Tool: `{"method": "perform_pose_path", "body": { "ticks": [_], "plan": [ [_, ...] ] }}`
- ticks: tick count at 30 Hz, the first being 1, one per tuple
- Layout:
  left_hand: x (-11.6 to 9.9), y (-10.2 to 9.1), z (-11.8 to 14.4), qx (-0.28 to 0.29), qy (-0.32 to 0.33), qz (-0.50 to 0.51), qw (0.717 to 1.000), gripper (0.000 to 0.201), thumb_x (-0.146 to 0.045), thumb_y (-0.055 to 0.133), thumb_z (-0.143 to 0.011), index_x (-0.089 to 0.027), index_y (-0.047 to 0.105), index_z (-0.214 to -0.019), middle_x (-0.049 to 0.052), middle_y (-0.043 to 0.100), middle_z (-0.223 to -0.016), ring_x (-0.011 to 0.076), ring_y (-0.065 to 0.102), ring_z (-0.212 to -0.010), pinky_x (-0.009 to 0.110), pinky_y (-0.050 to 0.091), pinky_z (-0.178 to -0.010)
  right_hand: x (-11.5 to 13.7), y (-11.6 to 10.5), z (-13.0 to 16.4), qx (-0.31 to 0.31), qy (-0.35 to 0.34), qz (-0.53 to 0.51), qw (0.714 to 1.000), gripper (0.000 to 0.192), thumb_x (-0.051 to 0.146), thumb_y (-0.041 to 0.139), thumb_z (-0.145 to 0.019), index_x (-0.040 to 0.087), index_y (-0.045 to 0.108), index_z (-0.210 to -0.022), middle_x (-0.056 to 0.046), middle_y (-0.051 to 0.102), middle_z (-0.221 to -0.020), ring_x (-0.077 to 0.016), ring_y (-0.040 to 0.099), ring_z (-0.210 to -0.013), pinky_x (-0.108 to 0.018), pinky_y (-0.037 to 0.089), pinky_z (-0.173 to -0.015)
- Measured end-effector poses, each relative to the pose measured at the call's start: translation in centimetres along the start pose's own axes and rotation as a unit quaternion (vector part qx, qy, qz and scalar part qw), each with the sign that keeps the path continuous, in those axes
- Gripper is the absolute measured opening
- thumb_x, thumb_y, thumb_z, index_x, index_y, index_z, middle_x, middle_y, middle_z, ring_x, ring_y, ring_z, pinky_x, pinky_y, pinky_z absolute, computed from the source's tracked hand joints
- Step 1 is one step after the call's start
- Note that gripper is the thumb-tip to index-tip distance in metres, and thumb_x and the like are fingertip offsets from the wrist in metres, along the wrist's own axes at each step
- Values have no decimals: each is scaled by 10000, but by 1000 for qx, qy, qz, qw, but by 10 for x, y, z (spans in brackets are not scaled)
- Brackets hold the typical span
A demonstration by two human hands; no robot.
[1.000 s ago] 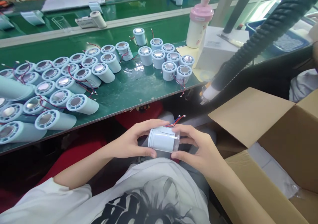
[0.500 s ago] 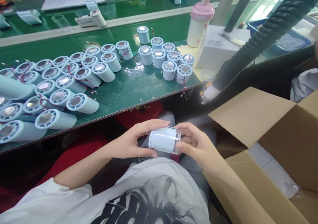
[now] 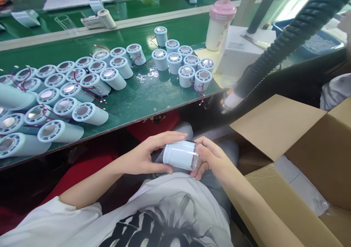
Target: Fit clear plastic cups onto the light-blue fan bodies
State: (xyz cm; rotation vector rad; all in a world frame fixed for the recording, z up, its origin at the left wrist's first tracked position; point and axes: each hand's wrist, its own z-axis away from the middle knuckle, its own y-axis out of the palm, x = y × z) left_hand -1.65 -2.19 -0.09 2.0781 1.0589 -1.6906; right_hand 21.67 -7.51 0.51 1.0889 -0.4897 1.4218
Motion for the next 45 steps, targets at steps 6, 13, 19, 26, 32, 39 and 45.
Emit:
{"method": "perform_pose_path", "body": {
  "ticks": [6, 13, 19, 26, 32, 39, 45],
  "plan": [
    [2, 0, 0, 2, 8, 5, 1000, 826, -153, 855, -690, -298, 517, -1430, 102, 554, -1460, 273, 513, -1354, 412, 385, -1157, -6, 2, -6, 16, 28, -10, 999, 519, 713, 557, -852, 199, 492, -887, 14, 629, -542, -142, 618, -409, -163, 451, -338],
    [-2, 1, 6, -12, -75, 58, 995, 872, -181, 865, -680, -295, 483, -1455, 118, 570, -1425, 285, 566, -1293, 414, 470, -1085, -8, 2, -1, 26, -64, 23, 997, 412, 570, 681, -853, 225, 526, -1016, 27, 661, -724, -135, 657, -546, -218, 552, -486],
    [-4, 1, 7, -8, -85, 97, 992, 868, -171, 877, -657, -325, 514, -1429, 103, 562, -1427, 276, 562, -1294, 362, 523, -1026, -2, 3, 8, 44, -130, 65, 988, 305, 444, 720, -870, 248, 574, -1053, 30, 620, -821, -116, 640, -621, -224, 535, -572],
    [-6, 1, 5, -3, -89, 100, 991, 840, -197, 882, -655, -288, 536, -1415, 125, 582, -1400, 286, 576, -1269, 376, 530, -1013, -2, 4, 9, 44, -134, 42, 989, 291, 438, 720, -876, 249, 580, -1048, 32, 629, -811, -107, 629, -635, -208, 549, -576],
    [-5, 1, 4, -2, -99, 107, 989, 859, -170, 896, -625, -296, 548, -1400, 117, 589, -1386, 277, 584, -1254, 382, 520, -1023, -3, 4, 8, 49, -122, 18, 991, 281, 440, 706, -887, 241, 569, -1030, 37, 635, -812, -95, 626, -614, -199, 575, -553],
    [5, 3, -8, -10, -103, 158, 982, 823, -197, 887, -655, -287, 550, -1401, 122, 584, -1402, 274, 582, -1277, 386, 477, -1078, -21, -6, 0, -6, -92, -27, 995, 415, 524, 694, -858, 228, 497, -1072, 26, 671, -758, -155, 687, -566, -248, 576, -511],
    [9, 5, -11, 6, -71, 139, 988, 738, -230, 902, -629, -287, 634, -1314, 122, 565, -1427, 297, 547, -1320, 408, 487, -1070, -19, -3, 2, -13, -41, -39, 998, 451, 628, 628, -859, 209, 496, -963, 32, 651, -581, -158, 661, -467, -207, 524, -405]
  ]
}}
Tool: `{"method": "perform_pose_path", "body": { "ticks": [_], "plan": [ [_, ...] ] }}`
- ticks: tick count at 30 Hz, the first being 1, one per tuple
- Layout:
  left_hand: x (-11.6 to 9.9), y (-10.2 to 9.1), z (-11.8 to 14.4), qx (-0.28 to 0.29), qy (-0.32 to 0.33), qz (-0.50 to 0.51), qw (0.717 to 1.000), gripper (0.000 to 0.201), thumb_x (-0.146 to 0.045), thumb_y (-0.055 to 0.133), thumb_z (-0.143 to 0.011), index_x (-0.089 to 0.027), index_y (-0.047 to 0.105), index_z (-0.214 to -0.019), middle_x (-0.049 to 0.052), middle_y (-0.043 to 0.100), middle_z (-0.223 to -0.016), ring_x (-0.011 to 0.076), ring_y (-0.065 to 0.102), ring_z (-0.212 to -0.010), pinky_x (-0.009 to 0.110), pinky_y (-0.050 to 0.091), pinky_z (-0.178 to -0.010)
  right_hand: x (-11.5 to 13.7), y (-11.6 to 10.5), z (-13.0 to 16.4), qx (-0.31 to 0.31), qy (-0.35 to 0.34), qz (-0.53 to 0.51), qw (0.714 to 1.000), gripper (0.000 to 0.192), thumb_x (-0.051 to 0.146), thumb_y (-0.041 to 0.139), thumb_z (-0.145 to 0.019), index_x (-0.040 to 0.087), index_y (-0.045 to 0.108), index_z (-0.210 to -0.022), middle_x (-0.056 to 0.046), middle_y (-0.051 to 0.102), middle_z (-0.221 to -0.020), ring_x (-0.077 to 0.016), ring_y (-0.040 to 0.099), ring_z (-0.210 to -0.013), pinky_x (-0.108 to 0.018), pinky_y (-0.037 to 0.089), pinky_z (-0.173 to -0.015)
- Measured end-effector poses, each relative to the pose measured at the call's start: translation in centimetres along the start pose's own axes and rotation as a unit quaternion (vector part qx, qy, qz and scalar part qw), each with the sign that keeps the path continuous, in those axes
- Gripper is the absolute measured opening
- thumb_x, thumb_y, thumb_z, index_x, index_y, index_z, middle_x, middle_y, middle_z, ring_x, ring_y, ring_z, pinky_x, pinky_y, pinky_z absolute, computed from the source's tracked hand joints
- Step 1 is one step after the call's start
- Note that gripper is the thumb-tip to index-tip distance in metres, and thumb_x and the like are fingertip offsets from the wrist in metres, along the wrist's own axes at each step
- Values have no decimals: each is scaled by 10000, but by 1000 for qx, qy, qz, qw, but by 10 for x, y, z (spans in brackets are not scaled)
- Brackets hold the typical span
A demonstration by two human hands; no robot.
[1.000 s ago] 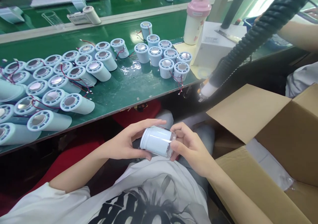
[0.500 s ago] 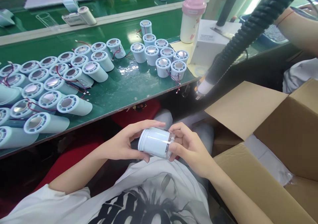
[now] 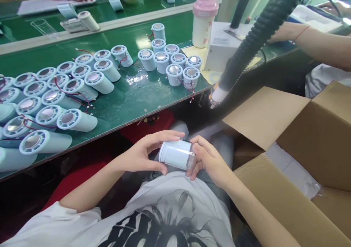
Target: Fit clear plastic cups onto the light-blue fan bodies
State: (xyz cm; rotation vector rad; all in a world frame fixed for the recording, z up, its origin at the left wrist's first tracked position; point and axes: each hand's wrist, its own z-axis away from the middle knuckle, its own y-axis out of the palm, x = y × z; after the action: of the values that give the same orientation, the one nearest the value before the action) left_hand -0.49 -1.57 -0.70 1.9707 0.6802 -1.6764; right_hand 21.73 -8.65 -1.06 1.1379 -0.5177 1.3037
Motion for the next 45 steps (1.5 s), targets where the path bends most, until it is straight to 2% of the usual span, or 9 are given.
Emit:
{"method": "perform_pose_path", "body": {
  "ticks": [8, 14, 18, 21, 24, 26, 29, 35, 45],
  "plan": [
    [-1, 0, 8, 5, 36, -46, 998, 731, -237, 886, -662, -316, 615, -1336, 115, 551, -1453, 303, 540, -1328, 445, 429, -1119, 7, 11, -3, 36, 94, -29, 994, 629, 810, 590, -750, 187, 531, -812, -23, 667, -566, -139, 610, -380, -168, 445, -314],
    [-1, 0, 9, 12, 64, -122, 990, 753, -268, 864, -699, -336, 562, -1385, 107, 538, -1468, 304, 527, -1329, 464, 401, -1128, 13, 15, -2, 48, 196, -56, 978, 644, 748, 424, -887, 156, 600, -705, -45, 647, -535, -88, 552, -334, -127, 396, -298],
    [-2, 5, 10, -1, 48, -119, 992, 677, -261, 832, -732, -294, 582, -1360, 122, 590, -1380, 289, 562, -1269, 428, 463, -1069, 11, 13, 0, 80, 193, -35, 977, 699, 797, 360, -870, 168, 575, -652, -36, 603, -509, -87, 511, -318, -139, 342, -267],
    [-5, 10, 13, -21, -6, -86, 996, 674, -275, 819, -748, -268, 558, -1370, 123, 602, -1321, 270, 593, -1212, 363, 526, -976, 3, 7, 3, 15, 90, 67, 994, 555, 663, 360, -950, 181, 593, -803, -33, 635, -588, -143, 607, -435, -207, 480, -371],
    [-8, 14, 16, -45, -60, -34, 997, 674, -297, 815, -755, -249, 543, -1370, 111, 614, -1264, 241, 635, -1126, 330, 551, -927, -4, -1, 7, -86, -131, 248, 956, 177, 302, 504, -971, 221, 565, -1117, -87, 712, -1068, -206, 720, -870, -327, 618, -732],
    [-9, 15, 16, -56, -80, -2, 995, 674, -307, 809, -763, -248, 533, -1374, 101, 620, -1242, 226, 655, -1075, 322, 564, -902, -7, -6, 9, -58, -282, 343, 894, 456, 124, 588, -902, 302, 480, -1307, -90, 495, -1484, -255, 588, -1251, -440, 543, -996],
    [-8, 15, 16, -47, -96, 13, 994, 673, -338, 792, -780, -257, 520, -1390, 101, 629, -1239, 229, 673, -1025, 316, 582, -836, -9, -10, 11, 26, -385, 397, 833, 673, 18, 638, -859, 422, 471, -1371, -2, 359, -1595, -260, 406, -1429, -496, 415, -1142],
    [-12, 8, 18, 12, -52, -30, 998, 833, -221, 840, -727, -312, 467, -1466, 101, 526, -1461, 281, 543, -1307, 360, 499, -1049, -3, -8, 15, 49, -156, 142, 976, 484, 270, 748, -869, 400, 602, -1312, -28, 675, -1278, -239, 677, -1115, -374, 605, -916],
    [12, 21, 17, 15, -129, 94, 987, 814, -228, 772, -806, -318, 384, -1516, 97, 379, -1587, 317, 428, -1421, 406, 444, -1113, -11, -7, 6, 17, -82, 133, 988, 503, 412, 814, -786, 315, 683, -1262, -39, 749, -1115, -223, 726, -871, -323, 614, -781]
  ]
}}
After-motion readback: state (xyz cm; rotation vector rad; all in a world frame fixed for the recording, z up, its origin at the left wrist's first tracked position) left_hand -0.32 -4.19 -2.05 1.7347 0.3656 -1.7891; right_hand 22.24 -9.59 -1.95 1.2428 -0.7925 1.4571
